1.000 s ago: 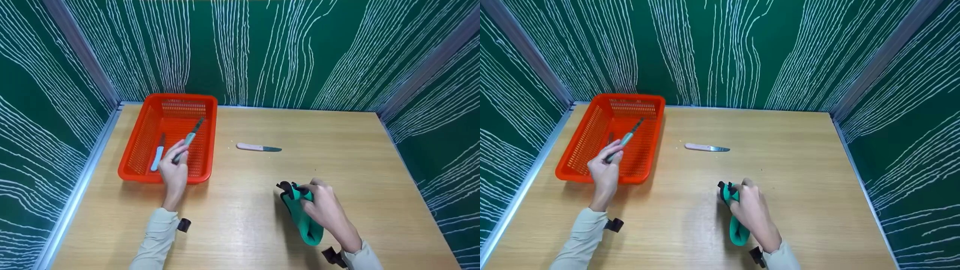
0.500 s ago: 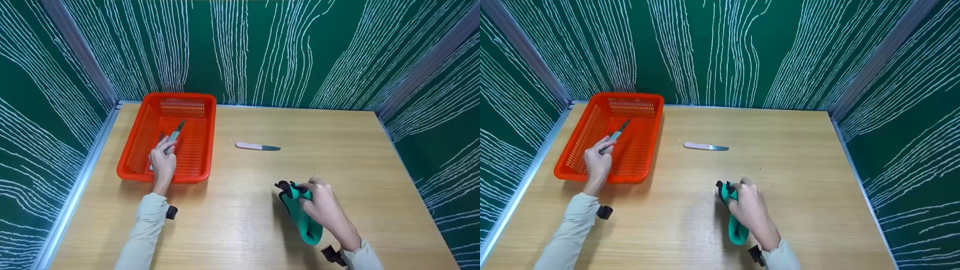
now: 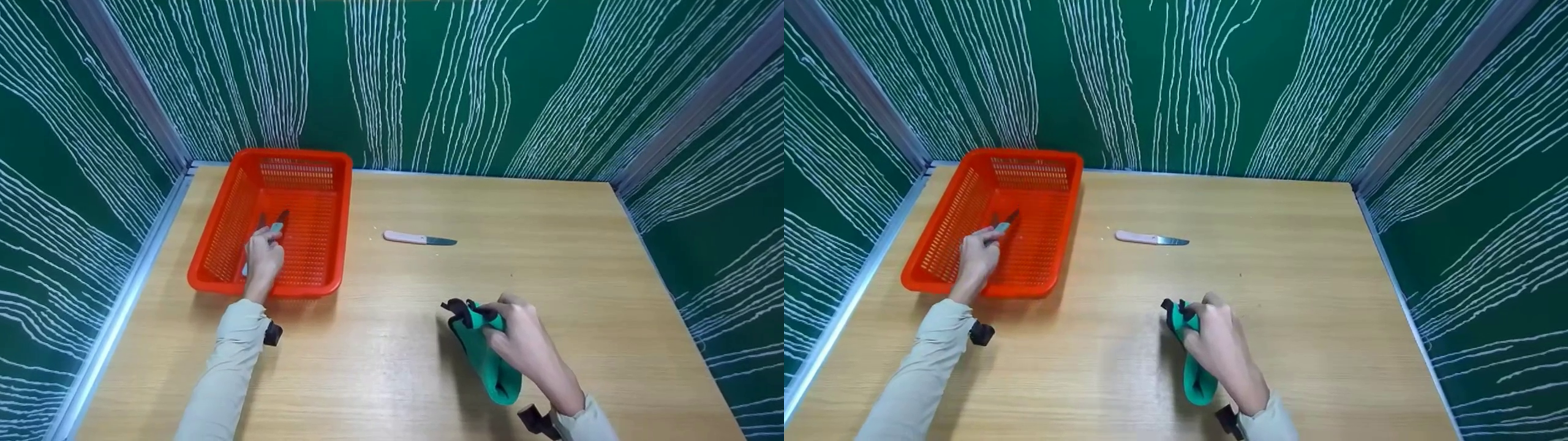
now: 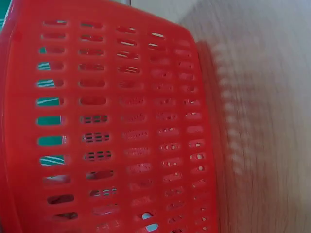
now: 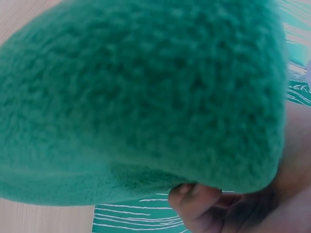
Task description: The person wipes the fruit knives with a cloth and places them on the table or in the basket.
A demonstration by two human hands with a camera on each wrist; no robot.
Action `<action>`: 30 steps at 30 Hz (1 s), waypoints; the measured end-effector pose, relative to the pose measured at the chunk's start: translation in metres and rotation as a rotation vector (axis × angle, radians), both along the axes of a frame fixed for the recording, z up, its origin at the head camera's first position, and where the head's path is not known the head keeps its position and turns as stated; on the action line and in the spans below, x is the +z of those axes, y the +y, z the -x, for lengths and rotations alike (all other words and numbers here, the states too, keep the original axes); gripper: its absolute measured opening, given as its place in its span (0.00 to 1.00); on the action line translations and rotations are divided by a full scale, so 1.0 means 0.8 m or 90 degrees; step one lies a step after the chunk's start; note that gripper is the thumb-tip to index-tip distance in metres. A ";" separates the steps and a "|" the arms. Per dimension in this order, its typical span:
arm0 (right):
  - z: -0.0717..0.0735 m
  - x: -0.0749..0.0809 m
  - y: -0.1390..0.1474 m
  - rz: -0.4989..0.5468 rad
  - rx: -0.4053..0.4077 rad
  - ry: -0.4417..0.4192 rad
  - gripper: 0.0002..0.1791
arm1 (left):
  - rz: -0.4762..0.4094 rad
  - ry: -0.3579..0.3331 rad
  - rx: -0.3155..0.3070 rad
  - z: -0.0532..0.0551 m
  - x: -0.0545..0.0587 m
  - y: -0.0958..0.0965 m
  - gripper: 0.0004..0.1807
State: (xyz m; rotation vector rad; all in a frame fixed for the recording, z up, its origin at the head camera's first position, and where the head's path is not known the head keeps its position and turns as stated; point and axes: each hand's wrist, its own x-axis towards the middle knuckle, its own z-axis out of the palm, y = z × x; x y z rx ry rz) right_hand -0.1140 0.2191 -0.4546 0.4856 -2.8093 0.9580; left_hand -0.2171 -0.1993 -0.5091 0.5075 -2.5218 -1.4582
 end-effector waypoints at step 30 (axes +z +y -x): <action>-0.025 -0.001 0.004 0.052 -0.009 -0.039 0.17 | 0.114 -0.266 -0.238 0.003 -0.001 0.009 0.05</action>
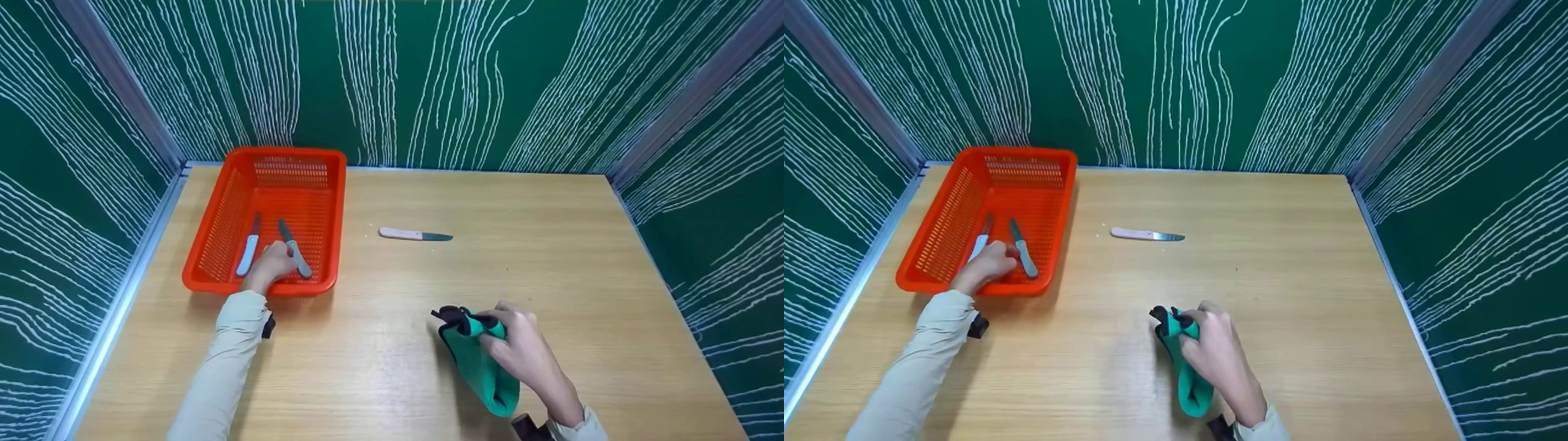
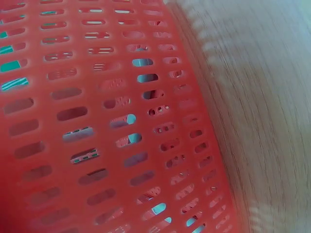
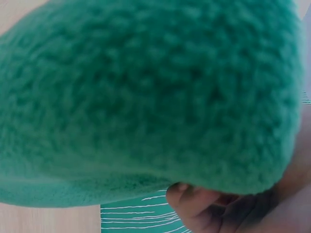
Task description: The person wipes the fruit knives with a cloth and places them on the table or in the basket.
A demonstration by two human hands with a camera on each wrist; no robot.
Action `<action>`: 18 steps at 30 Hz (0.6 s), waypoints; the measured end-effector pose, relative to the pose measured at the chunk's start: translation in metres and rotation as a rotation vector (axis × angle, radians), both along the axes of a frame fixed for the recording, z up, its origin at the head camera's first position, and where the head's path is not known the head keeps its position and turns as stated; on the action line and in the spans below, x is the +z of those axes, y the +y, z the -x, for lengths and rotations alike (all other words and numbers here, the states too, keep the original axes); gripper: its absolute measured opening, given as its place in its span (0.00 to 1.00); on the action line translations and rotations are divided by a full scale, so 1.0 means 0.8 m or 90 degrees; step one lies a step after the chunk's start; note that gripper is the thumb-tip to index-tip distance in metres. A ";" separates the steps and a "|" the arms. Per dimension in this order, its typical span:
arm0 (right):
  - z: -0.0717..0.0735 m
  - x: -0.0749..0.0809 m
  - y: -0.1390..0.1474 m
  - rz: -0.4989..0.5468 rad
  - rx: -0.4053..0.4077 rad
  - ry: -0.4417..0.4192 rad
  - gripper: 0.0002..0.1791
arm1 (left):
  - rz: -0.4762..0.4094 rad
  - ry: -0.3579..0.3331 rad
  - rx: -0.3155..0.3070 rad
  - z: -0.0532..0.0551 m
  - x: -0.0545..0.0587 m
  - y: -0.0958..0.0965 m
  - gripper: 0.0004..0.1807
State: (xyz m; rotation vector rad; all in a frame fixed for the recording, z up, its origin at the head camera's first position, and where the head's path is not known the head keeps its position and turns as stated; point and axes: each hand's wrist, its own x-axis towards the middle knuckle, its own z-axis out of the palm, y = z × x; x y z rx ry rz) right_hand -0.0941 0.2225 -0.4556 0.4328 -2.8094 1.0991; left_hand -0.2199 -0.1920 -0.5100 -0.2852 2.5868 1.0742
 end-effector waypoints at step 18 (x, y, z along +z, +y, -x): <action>-0.001 0.012 0.006 0.028 -0.010 0.050 0.16 | -0.072 0.266 0.019 0.012 0.029 0.046 0.24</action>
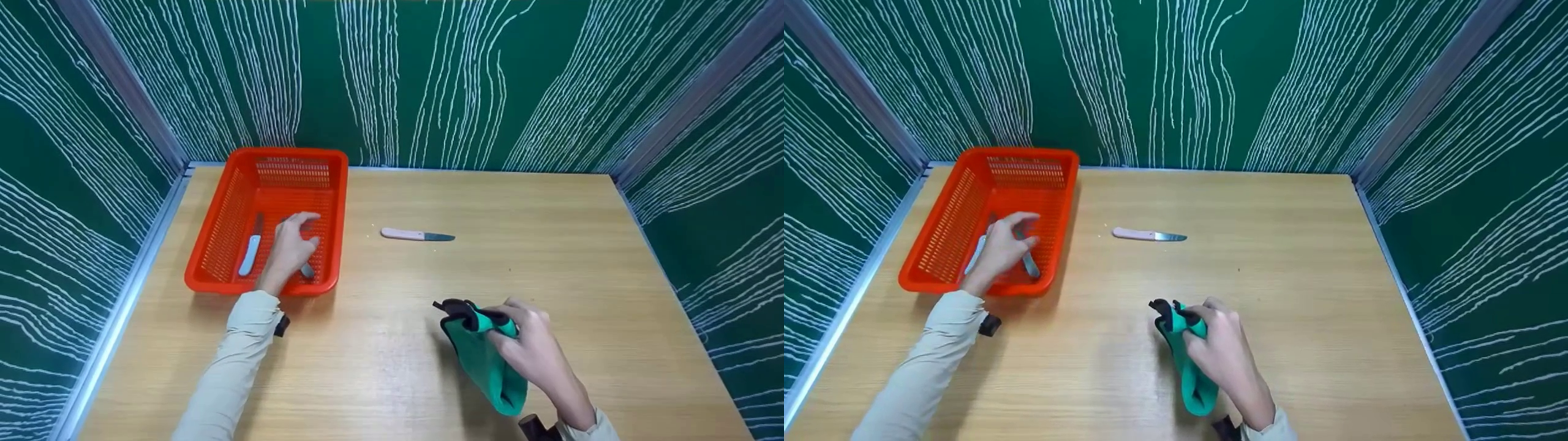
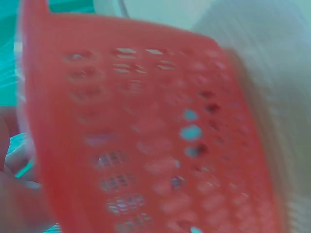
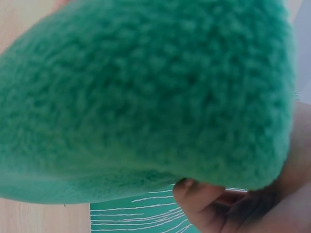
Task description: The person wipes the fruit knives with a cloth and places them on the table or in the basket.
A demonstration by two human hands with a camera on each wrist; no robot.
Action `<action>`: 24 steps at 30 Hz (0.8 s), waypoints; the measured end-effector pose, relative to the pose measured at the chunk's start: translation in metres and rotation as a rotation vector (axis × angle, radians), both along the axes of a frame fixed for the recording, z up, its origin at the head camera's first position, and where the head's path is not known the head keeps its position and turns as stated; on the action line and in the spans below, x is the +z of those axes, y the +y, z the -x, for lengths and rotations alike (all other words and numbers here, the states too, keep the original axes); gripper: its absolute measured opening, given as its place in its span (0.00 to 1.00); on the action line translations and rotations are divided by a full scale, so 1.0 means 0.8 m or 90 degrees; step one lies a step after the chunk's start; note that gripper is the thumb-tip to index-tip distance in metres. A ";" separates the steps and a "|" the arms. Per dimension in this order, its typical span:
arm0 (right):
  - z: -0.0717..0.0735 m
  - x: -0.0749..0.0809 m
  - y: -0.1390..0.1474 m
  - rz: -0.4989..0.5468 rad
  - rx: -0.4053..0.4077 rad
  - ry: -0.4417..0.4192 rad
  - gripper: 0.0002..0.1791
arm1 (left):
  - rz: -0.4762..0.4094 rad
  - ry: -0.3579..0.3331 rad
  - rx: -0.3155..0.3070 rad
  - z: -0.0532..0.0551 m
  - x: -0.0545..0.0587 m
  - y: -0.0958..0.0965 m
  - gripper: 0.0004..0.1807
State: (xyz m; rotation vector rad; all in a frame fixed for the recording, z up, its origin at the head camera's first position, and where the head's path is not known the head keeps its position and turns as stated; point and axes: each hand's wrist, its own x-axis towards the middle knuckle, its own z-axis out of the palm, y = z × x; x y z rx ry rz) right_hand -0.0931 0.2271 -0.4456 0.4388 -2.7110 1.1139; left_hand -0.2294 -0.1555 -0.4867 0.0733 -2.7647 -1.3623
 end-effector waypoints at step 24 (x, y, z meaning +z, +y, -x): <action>0.011 -0.005 0.004 -0.002 0.004 0.017 0.15 | -0.080 0.087 -0.070 0.030 0.017 0.093 0.21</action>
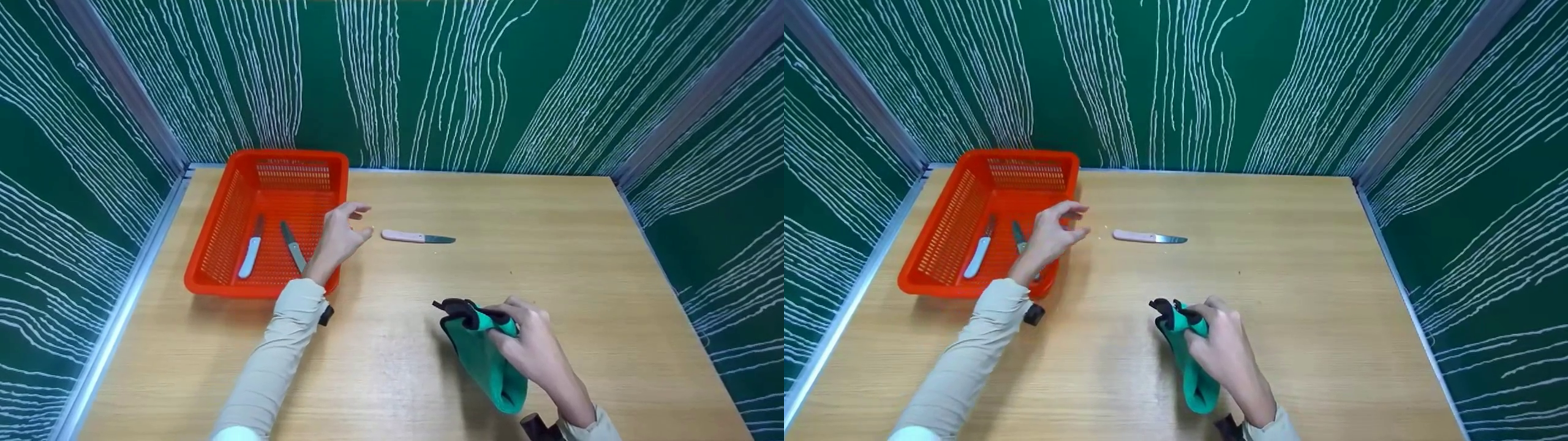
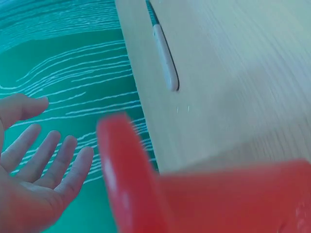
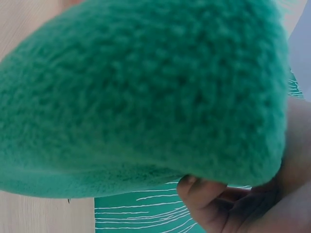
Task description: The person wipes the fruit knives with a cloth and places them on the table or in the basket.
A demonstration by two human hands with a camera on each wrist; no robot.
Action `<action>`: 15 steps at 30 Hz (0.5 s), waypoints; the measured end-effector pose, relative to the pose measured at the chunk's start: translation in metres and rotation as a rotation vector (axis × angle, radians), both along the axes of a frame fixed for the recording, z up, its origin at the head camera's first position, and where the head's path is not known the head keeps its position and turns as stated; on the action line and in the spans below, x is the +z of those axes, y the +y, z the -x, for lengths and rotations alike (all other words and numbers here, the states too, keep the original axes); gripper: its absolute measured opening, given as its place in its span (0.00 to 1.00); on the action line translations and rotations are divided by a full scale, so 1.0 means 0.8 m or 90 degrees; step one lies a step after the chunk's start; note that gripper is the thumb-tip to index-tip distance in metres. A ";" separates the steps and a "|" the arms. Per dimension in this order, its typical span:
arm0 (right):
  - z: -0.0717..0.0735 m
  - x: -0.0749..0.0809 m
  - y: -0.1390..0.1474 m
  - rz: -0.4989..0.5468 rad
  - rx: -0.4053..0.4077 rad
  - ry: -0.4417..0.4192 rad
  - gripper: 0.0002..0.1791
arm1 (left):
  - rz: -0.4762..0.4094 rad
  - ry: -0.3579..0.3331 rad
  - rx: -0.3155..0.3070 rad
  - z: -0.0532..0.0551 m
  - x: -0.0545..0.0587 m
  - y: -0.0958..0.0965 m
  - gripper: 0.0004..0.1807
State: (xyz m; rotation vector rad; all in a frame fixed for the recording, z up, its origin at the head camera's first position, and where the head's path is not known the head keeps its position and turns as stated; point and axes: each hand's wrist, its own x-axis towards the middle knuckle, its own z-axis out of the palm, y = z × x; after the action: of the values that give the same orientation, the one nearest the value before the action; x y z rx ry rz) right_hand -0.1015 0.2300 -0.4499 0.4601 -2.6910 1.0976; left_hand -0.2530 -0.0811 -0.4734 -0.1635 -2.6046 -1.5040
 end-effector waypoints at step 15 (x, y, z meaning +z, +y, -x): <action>0.021 0.003 0.015 0.056 -0.065 -0.002 0.12 | -0.028 -0.077 0.011 0.029 -0.035 0.063 0.20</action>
State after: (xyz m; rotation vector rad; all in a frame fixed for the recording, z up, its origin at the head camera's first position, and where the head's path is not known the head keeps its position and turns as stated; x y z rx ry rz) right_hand -0.1183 0.2423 -0.4478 0.3024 -2.6236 1.1815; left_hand -0.2760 -0.0306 -0.5018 -0.0475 -2.6536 -1.6125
